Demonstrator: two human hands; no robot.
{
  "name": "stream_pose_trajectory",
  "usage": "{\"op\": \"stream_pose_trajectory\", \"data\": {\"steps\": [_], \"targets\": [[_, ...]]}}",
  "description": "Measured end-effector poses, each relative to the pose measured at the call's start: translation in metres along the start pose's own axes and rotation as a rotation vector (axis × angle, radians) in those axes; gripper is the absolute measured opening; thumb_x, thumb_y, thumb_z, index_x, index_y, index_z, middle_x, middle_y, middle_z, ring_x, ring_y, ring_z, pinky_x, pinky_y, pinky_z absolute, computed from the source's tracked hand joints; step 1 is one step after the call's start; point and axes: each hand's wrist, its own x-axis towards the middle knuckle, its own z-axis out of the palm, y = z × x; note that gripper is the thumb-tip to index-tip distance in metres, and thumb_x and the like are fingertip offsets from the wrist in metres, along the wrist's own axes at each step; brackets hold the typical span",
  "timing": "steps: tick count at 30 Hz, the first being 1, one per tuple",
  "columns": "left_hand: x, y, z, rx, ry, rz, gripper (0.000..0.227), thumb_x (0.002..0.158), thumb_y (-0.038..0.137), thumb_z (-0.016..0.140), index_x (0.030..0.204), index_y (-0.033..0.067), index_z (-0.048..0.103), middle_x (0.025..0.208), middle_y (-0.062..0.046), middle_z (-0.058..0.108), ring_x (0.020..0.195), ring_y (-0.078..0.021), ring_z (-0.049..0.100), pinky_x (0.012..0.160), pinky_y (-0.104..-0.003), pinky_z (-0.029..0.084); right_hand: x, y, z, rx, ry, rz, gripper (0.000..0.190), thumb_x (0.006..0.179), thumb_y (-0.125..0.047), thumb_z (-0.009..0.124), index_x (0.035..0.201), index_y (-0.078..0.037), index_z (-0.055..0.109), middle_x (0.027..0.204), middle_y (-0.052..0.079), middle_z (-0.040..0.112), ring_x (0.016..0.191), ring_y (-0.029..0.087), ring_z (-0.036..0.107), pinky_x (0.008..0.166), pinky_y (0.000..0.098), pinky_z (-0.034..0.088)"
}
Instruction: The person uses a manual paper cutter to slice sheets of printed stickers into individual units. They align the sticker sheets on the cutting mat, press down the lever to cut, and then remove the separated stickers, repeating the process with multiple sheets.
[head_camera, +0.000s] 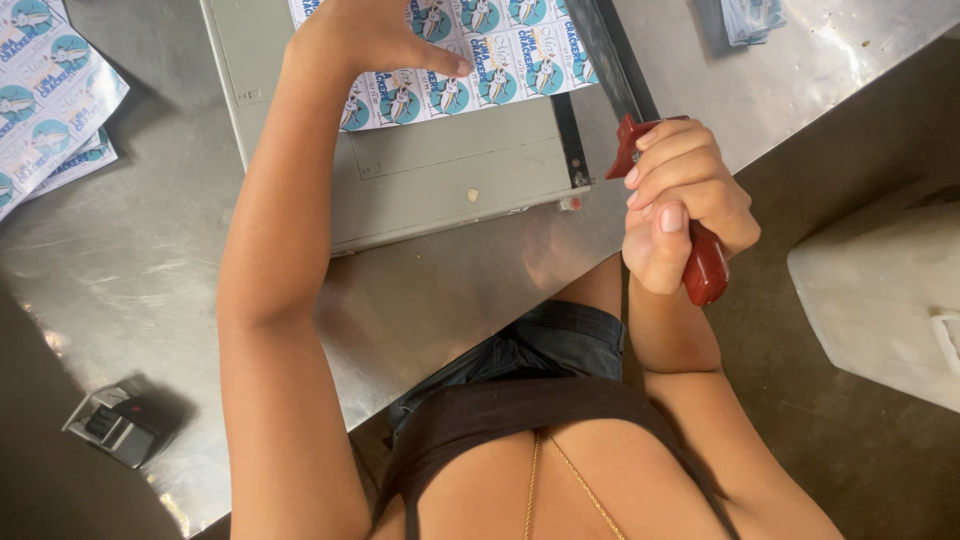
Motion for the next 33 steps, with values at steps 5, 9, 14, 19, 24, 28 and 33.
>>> {"op": "stream_pose_trajectory", "data": {"steps": [5,9,14,19,24,28,33], "targets": [[-0.001,0.000,-0.001,-0.020,0.000,0.035,0.075,0.065,0.054,0.093,0.124,0.0104,0.074,0.111,-0.019,0.074,0.098,-0.0391,0.070,0.079,-0.048,0.055,-0.003,-0.001,0.002,-0.029,0.009,-0.001,0.025,0.092,-0.015,0.056,0.071,-0.002,0.050,0.064,0.014,0.054,0.066,0.026,0.054,0.080,0.0459,0.052],[-0.008,-0.008,-0.004,-0.068,0.021,0.009,0.078,0.073,0.059,0.093,0.125,0.0042,0.072,0.102,-0.023,0.073,0.091,-0.0371,0.071,0.078,-0.044,0.055,-0.002,0.001,0.003,-0.026,0.009,-0.028,0.026,0.092,-0.015,0.056,0.071,-0.002,0.049,0.064,0.013,0.054,0.065,0.026,0.054,0.078,0.0457,0.051],[-0.014,-0.044,-0.017,-0.053,-0.124,-0.128,0.071,0.074,0.059,0.090,0.107,-0.0013,0.073,0.088,-0.020,0.072,0.071,-0.0328,0.070,0.063,-0.039,0.056,-0.006,0.003,0.000,-0.023,0.009,-0.021,0.026,0.093,-0.015,0.056,0.071,-0.002,0.049,0.064,0.013,0.054,0.065,0.026,0.054,0.078,0.0456,0.051],[-0.015,-0.060,-0.011,0.068,-0.135,-0.186,0.065,0.071,0.058,0.092,0.093,-0.0011,0.074,0.075,-0.019,0.069,0.062,-0.0336,0.068,0.057,-0.039,0.055,-0.006,0.004,0.000,-0.030,-0.002,-0.031,0.026,0.093,-0.016,0.055,0.072,-0.003,0.049,0.065,0.013,0.055,0.066,0.025,0.054,0.077,0.0451,0.051],[-0.014,-0.062,-0.006,0.126,-0.097,-0.153,0.065,0.071,0.059,0.092,0.093,0.0004,0.075,0.076,-0.018,0.070,0.059,-0.0345,0.067,0.053,-0.040,0.054,-0.006,0.005,0.000,-0.023,-0.002,-0.049,0.026,0.093,-0.016,0.056,0.072,-0.003,0.049,0.064,0.013,0.055,0.066,0.026,0.053,0.077,0.0452,0.050],[-0.012,-0.066,-0.005,0.102,-0.123,-0.127,0.065,0.072,0.060,0.091,0.094,0.0006,0.075,0.075,-0.018,0.070,0.060,-0.0331,0.067,0.054,-0.039,0.054,-0.006,0.005,0.002,-0.032,-0.001,-0.045,0.026,0.094,-0.016,0.055,0.072,-0.003,0.049,0.065,0.013,0.054,0.066,0.026,0.053,0.077,0.0453,0.050],[-0.015,-0.067,-0.004,0.126,-0.081,-0.124,0.064,0.073,0.061,0.091,0.095,0.0022,0.076,0.077,-0.017,0.071,0.060,-0.0334,0.068,0.053,-0.040,0.054,-0.006,0.002,0.003,-0.035,0.005,-0.040,0.027,0.094,-0.016,0.056,0.072,-0.003,0.048,0.065,0.013,0.054,0.066,0.026,0.053,0.077,0.0449,0.050]]}}
